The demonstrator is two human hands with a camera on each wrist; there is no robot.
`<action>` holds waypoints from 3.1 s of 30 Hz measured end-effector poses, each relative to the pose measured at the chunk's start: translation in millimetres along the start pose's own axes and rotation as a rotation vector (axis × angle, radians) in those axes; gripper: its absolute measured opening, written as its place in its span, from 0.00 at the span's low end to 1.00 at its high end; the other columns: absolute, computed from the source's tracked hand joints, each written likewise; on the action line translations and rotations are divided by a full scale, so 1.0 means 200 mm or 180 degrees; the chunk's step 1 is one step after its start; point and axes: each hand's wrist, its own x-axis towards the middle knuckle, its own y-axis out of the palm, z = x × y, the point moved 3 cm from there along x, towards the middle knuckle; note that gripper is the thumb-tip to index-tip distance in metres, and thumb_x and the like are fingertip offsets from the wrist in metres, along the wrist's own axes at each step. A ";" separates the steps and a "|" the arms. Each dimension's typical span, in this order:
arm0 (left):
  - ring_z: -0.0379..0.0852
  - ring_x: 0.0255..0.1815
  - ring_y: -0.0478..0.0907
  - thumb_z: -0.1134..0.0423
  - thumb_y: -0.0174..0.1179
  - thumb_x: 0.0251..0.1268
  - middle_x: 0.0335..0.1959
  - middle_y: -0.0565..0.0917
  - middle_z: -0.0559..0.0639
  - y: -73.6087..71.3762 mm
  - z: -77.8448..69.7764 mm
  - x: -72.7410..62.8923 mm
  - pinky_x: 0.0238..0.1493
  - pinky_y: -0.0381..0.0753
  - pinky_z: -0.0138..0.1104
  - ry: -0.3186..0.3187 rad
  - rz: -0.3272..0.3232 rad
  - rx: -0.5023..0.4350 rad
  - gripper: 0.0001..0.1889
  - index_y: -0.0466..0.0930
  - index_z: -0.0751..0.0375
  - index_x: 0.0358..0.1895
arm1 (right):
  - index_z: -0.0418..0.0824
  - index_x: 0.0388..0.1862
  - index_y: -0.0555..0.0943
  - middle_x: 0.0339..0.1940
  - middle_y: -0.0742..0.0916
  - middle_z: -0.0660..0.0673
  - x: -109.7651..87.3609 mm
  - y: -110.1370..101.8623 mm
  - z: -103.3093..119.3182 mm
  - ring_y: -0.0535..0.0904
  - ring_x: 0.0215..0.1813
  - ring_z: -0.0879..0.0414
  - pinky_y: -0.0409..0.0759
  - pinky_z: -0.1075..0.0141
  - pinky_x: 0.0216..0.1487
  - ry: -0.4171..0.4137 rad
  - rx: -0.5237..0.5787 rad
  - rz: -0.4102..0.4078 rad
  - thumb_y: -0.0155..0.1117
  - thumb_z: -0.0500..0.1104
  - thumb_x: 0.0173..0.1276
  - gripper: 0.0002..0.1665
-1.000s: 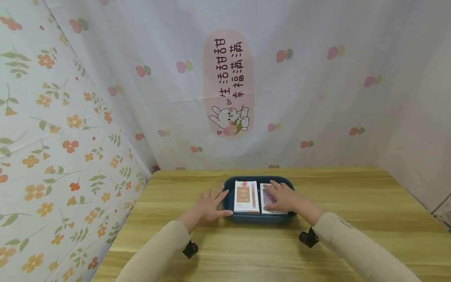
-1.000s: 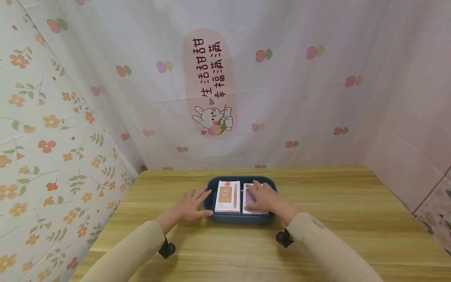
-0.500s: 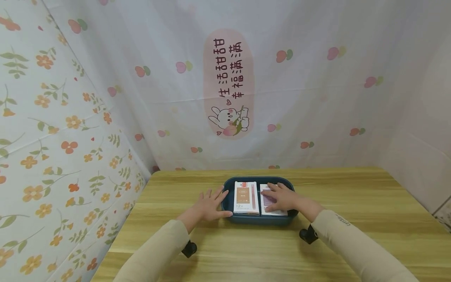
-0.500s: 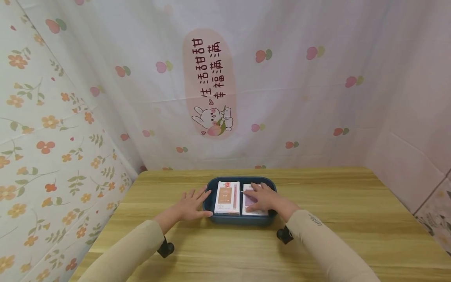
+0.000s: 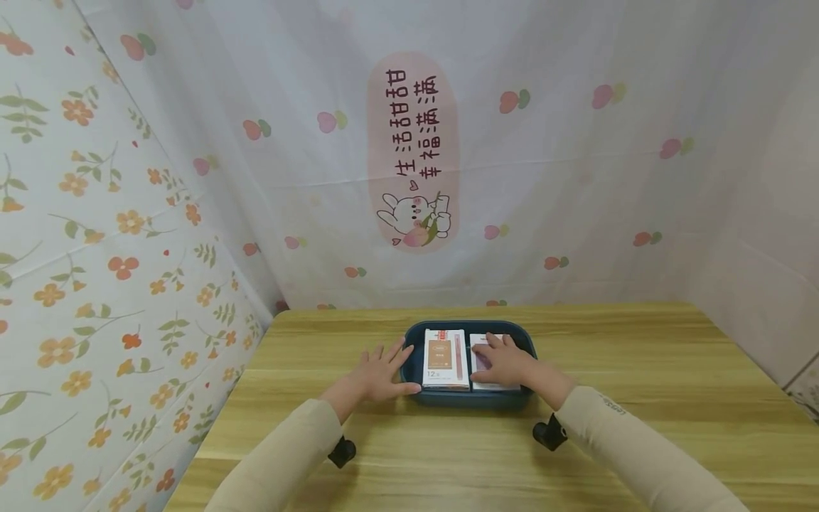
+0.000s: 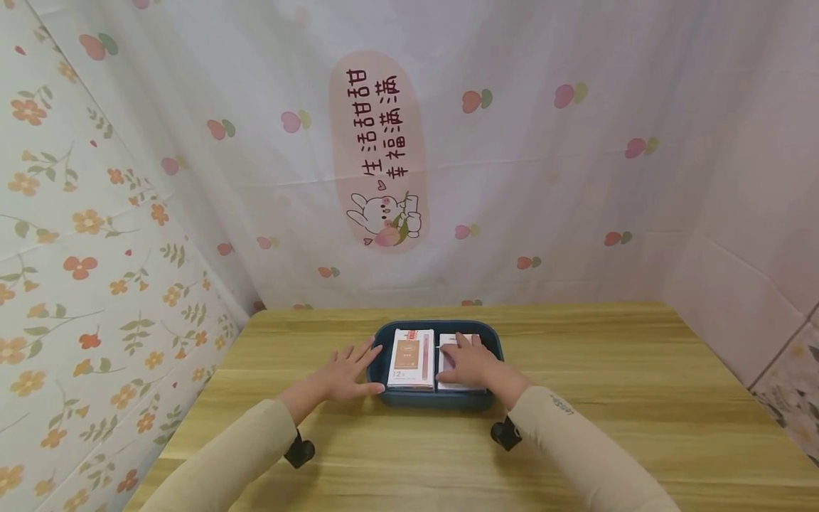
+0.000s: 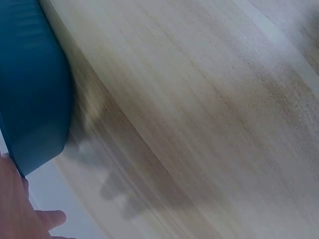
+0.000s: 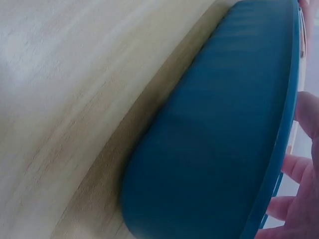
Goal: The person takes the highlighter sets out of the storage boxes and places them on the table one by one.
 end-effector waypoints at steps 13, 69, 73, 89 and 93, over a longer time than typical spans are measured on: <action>0.68 0.69 0.50 0.27 0.39 0.57 0.75 0.41 0.50 0.00 0.00 0.01 0.62 0.49 0.62 -0.0008 0.0054 0.0043 0.45 0.41 0.47 0.73 | 0.40 0.65 0.67 0.69 0.61 0.30 0.03 0.02 -0.03 0.53 0.65 0.26 0.57 0.34 0.57 0.0223 -0.0001 0.0104 0.62 0.57 0.55 0.41; 0.65 0.66 0.58 0.27 0.38 0.56 0.75 0.39 0.49 -0.01 -0.01 0.01 0.61 0.55 0.60 -0.0058 0.0145 -0.0102 0.45 0.41 0.46 0.73 | 0.40 0.66 0.66 0.65 0.63 0.28 0.03 0.01 0.03 0.71 0.52 0.37 0.71 0.43 0.50 0.0899 0.0065 -0.0136 0.67 0.53 0.52 0.43; 0.65 0.66 0.59 0.27 0.39 0.57 0.75 0.40 0.50 -0.01 -0.01 0.00 0.61 0.56 0.60 -0.0066 0.0151 -0.0110 0.45 0.42 0.47 0.73 | 0.39 0.66 0.66 0.65 0.62 0.28 0.03 0.01 0.03 0.71 0.50 0.36 0.72 0.44 0.48 0.0897 0.0084 -0.0211 0.67 0.53 0.52 0.44; 0.66 0.65 0.59 0.27 0.38 0.57 0.75 0.39 0.50 0.00 0.00 0.00 0.60 0.57 0.60 -0.0063 0.0151 -0.0101 0.45 0.42 0.46 0.73 | 0.40 0.66 0.65 0.65 0.62 0.28 -0.02 -0.12 0.08 0.70 0.50 0.34 0.67 0.37 0.51 0.0858 0.0052 -0.0400 0.67 0.54 0.51 0.44; 0.66 0.65 0.60 0.27 0.38 0.57 0.75 0.39 0.49 0.00 0.00 0.00 0.60 0.59 0.59 -0.0059 0.0141 -0.0054 0.44 0.41 0.46 0.73 | 0.38 0.66 0.65 0.66 0.62 0.27 -0.04 -0.16 0.09 0.71 0.50 0.33 0.67 0.37 0.51 0.0812 0.0074 -0.0412 0.67 0.53 0.51 0.44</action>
